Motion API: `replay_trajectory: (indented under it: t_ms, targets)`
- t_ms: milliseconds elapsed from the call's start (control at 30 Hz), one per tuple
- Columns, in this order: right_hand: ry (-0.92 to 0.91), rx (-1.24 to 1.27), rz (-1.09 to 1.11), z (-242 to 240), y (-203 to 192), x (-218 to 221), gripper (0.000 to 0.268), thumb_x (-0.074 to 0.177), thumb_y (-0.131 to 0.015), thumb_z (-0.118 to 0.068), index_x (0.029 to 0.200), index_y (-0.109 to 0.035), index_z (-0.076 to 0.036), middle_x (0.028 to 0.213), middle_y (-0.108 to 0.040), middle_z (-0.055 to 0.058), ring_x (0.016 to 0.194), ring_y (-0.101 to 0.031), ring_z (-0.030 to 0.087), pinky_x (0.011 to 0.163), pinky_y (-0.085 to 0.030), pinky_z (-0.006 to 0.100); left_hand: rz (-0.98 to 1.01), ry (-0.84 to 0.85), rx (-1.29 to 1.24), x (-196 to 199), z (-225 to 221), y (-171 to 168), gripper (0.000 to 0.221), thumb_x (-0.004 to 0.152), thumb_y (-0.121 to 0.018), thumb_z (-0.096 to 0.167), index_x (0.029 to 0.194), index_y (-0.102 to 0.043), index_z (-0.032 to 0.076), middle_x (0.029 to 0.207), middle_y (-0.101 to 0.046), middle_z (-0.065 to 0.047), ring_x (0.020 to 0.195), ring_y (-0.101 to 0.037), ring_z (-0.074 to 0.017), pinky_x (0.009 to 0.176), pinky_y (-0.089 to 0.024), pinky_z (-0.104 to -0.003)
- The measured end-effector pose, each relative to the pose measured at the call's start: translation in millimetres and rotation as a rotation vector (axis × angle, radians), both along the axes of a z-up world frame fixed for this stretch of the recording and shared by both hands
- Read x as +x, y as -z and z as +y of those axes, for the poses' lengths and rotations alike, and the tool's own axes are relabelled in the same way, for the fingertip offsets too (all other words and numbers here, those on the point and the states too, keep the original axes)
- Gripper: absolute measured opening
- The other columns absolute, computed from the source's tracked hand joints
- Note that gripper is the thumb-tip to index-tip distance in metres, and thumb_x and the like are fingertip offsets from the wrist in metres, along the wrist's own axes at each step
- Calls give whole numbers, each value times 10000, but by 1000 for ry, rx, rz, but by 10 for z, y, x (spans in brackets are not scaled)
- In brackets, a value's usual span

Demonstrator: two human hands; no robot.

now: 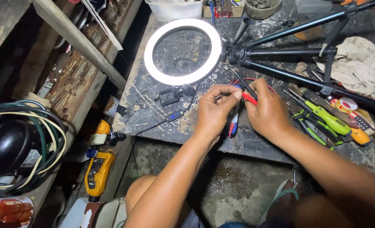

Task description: Testing the electrical components and wiring of a ring light assembly using a digital multimeter to ensure proper functionality.

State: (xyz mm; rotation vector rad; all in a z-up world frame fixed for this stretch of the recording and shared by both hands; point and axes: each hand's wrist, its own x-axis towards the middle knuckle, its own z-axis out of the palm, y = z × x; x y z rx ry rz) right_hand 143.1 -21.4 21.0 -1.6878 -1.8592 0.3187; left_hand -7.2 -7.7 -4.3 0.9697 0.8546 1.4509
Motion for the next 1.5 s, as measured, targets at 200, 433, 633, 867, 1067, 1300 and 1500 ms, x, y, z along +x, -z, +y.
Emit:
replay_trajectory:
  t_ms: [200, 433, 633, 867, 1067, 1300, 1500]
  targets:
    - [-69, 28, -19, -67, -53, -102, 318, 870, -658, -46, 1168, -547, -51, 868, -720, 303, 890, -696, 534, 798, -517, 622, -64, 90, -92, 28, -154, -217, 59, 985, -616, 30, 1006, -629, -24, 1089, -622, -164, 702, -736, -205, 434, -500, -143]
    - [-102, 46, -142, 10, 158, 27, 269, 912, -651, -126, 1165, -559, -114, 831, -727, 236, 841, -718, 485, 776, -533, 583, -4, 66, -141, 28, -36, 147, 31, 975, -651, 38, 987, -628, 20, 995, -600, -86, 768, -706, -155, 557, -593, -194]
    - [-116, 18, -269, -26, 167, 13, 203, 953, -573, -191, 1151, -541, -159, 769, -719, 205, 796, -730, 457, 756, -542, 570, -9, 118, -252, -51, -159, -125, 31, 1015, -573, 49, 1012, -574, 18, 1001, -588, -118, 834, -714, -208, 637, -658, -306]
    - [-116, 26, -187, -61, 69, -28, 226, 931, -590, -162, 1150, -543, -128, 722, -699, 241, 777, -711, 499, 746, -521, 592, -130, 184, -245, -25, -148, -29, 40, 1037, -573, 89, 1050, -554, 56, 906, -610, -61, 798, -714, -140, 740, -662, -280]
    - [-204, -12, -51, -8, 19, 26, 245, 867, -651, -137, 1095, -562, -122, 718, -711, 196, 810, -705, 488, 733, -519, 578, -152, 173, -219, 18, -103, 128, 45, 1047, -568, 88, 1054, -541, 53, 938, -662, -98, 824, -695, -120, 796, -650, -274]
    - [-324, -19, 179, -8, -78, 75, 279, 862, -758, -197, 1053, -589, -85, 693, -595, 217, 716, -650, 439, 690, -504, 499, -225, 210, -144, 22, -6, 400, 58, 1049, -582, 75, 1057, -527, 57, 1158, -711, -226, 988, -716, -192, 852, -624, -288]
    - [-450, -155, 679, 70, 401, 294, 142, 1082, -442, -169, 1165, -523, -88, 677, -577, 63, 620, -573, 172, 645, -484, 325, -260, 293, -94, -155, -227, 98, 98, 1027, -603, 87, 1039, -506, 77, 1399, -613, -252, 1293, -608, -314, 1049, -517, -382]
